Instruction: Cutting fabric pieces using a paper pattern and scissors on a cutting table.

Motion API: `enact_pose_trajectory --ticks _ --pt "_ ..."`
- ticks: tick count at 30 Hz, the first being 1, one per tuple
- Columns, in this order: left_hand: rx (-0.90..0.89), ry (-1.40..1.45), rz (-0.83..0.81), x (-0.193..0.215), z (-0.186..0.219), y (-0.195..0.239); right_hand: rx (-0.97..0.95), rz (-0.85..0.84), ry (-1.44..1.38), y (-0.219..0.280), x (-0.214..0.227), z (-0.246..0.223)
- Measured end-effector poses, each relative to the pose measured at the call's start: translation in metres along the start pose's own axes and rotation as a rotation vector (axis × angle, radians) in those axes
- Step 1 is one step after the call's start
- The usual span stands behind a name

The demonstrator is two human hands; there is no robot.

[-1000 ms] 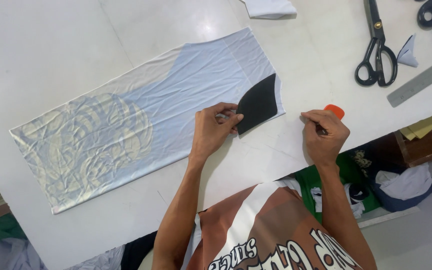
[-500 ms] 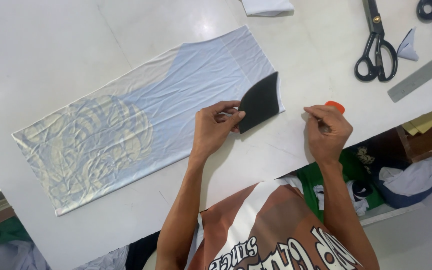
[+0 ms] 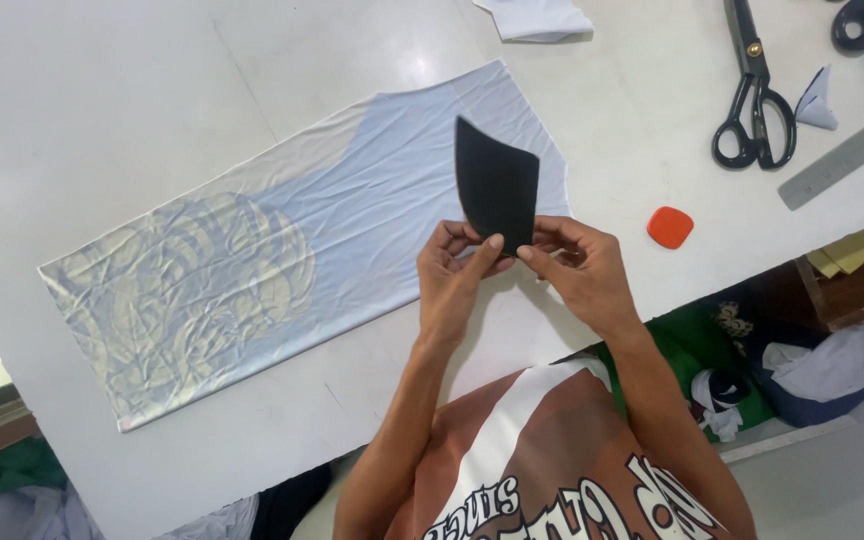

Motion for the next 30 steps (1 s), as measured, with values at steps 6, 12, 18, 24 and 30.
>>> enact_pose_trajectory --ticks 6,12,18,24,30 --pt "0.002 0.005 -0.035 0.006 0.007 0.009 0.022 0.026 -0.089 0.0 0.003 -0.006" --pt "-0.528 -0.58 0.166 0.032 0.076 0.018 0.056 -0.001 -0.127 -0.002 0.025 -0.011" --pt "-1.098 -1.176 -0.098 0.009 0.074 0.031 0.121 -0.072 -0.266 0.001 0.037 -0.021" --pt "-0.743 -0.747 0.0 0.003 0.074 -0.008 0.116 0.065 -0.349 -0.004 0.045 -0.027" --pt "-0.391 -0.914 -0.112 0.004 0.028 -0.059 0.199 0.282 0.174 0.002 0.07 0.015"
Point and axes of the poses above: each hand's wrist, its own y-axis away from the middle knuckle, its own x-axis out of the back of the hand, z = x × y, the point moved 4 cm from there along -y, towards the middle knuckle, and after that the axes turned 14 degrees about -y, right-handed, at the moved point
